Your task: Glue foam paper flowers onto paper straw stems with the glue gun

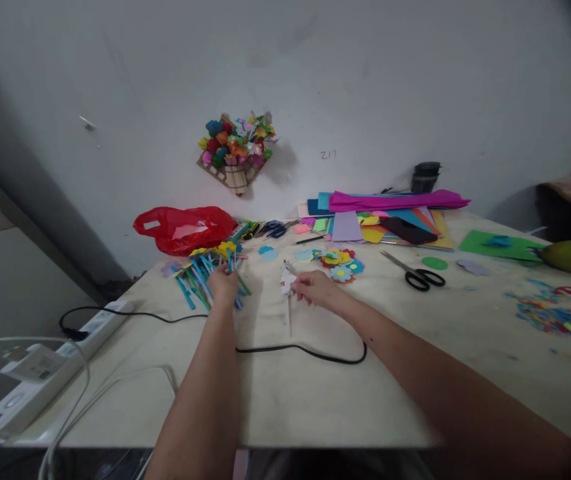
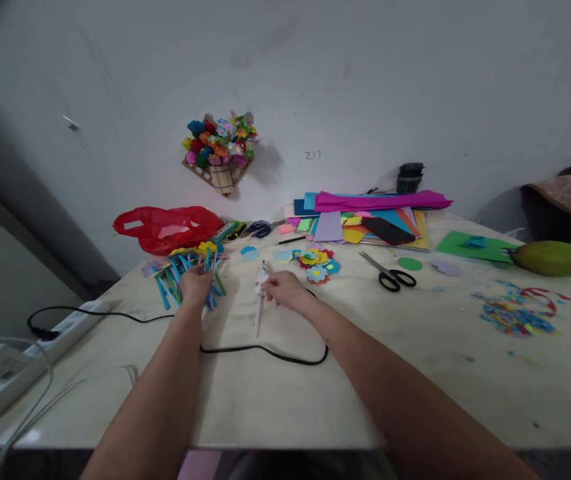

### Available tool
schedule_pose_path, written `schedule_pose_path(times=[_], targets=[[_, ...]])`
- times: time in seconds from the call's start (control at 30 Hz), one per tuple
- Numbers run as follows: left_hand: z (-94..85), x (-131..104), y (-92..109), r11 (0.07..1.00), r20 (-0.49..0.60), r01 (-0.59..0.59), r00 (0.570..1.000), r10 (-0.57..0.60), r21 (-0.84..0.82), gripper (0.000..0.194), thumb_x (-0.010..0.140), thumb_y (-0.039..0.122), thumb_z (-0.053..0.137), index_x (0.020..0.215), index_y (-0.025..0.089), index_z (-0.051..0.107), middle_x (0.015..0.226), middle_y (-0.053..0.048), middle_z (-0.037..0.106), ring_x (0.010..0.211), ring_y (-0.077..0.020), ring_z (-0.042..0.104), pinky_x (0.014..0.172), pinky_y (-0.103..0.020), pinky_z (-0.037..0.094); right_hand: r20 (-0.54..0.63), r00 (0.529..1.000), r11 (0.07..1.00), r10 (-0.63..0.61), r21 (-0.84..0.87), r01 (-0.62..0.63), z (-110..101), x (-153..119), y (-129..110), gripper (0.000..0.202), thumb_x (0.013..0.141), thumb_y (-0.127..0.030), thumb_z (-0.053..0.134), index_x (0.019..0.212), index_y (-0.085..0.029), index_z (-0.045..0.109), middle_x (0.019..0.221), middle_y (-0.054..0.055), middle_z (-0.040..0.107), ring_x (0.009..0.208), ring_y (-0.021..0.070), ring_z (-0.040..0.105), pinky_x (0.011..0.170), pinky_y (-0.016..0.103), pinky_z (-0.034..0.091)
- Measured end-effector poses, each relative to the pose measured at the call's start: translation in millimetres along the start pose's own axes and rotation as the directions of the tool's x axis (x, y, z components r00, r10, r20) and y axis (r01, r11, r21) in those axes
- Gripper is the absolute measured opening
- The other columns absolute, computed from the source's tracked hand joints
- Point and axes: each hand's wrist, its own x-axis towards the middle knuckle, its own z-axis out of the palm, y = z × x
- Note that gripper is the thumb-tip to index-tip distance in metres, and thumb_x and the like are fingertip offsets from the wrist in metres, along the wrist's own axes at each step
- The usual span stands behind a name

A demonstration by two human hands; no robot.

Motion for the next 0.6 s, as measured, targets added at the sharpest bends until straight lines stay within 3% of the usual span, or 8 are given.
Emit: schedule_pose_path(times=[0.07,0.23,0.37,0.5,0.6], targets=[[-3.7,-5.9,6.3,0.973,-0.036,-0.058,0.997,0.068,0.222,0.021,0.056,0.017,0.063,0.077,0.019,0.06,0.066,-0.009,0.061,0.082,-0.0289,0.058,0.072,-0.038,0.041,-0.06,0.998,1.0,-0.002,0.015,0.003,-6.1,1.5,0.1,0.018,0.074,-0.021,0.048,0.059,-0.014,0.055,0.051,-0.002,0.054,0.037,0.0041,0.041,0.037,0.016,0.033],[-6.0,-21.7,17.4,0.91,-0.014,-0.102,0.993,0.118,0.401,0.025,0.06,0.016,0.059,0.084,0.018,0.061,0.089,-0.017,0.06,0.091,-0.0361,0.052,0.074,-0.046,0.037,-0.224,0.974,1.0,0.007,0.017,-0.004,-23.5,4.3,1.1,0.023,0.073,-0.026,0.05,0.054,-0.014,0.054,0.046,-0.002,0.052,0.036,0.0044,0.04,0.036,0.017,0.031],[-5.2,-26.2,21.7,0.823,-0.042,-0.149,0.978,0.204,0.548,0.027,0.063,0.023,0.058,0.09,0.018,0.06,0.102,-0.019,0.054,0.1,-0.0394,0.044,0.074,-0.051,0.035,-0.335,0.942,0.992,0.022,0.125,0.021,-38.6,5.7,3.2,0.019,0.071,-0.027,0.05,0.057,-0.014,0.055,0.047,-0.002,0.052,0.035,0.0042,0.038,0.035,0.017,0.029],[-3.8,-30.6,30.0,0.75,-0.062,-0.217,0.944,0.325,0.625,0.026,0.067,0.036,0.054,0.084,0.016,0.059,0.1,-0.019,0.054,0.101,-0.0378,0.041,0.074,-0.048,0.035,-0.443,0.895,0.975,0.049,0.215,0.052,-56.9,6.7,6.4,0.018,0.069,-0.027,0.05,0.058,-0.014,0.054,0.048,-0.002,0.052,0.036,0.0047,0.039,0.034,0.017,0.028],[1.0,-37.1,36.7,0.72,-0.064,-0.308,0.896,0.439,0.622,0.019,0.071,0.034,0.048,0.075,0.017,0.057,0.091,-0.015,0.056,0.095,-0.0315,0.045,0.074,-0.041,0.036,-0.516,0.852,0.957,0.093,0.282,0.066,-70.0,6.7,9.5,0.014,0.067,-0.026,0.051,0.064,-0.013,0.057,0.048,-0.002,0.052,0.036,0.0052,0.039,0.034,0.018,0.029]])
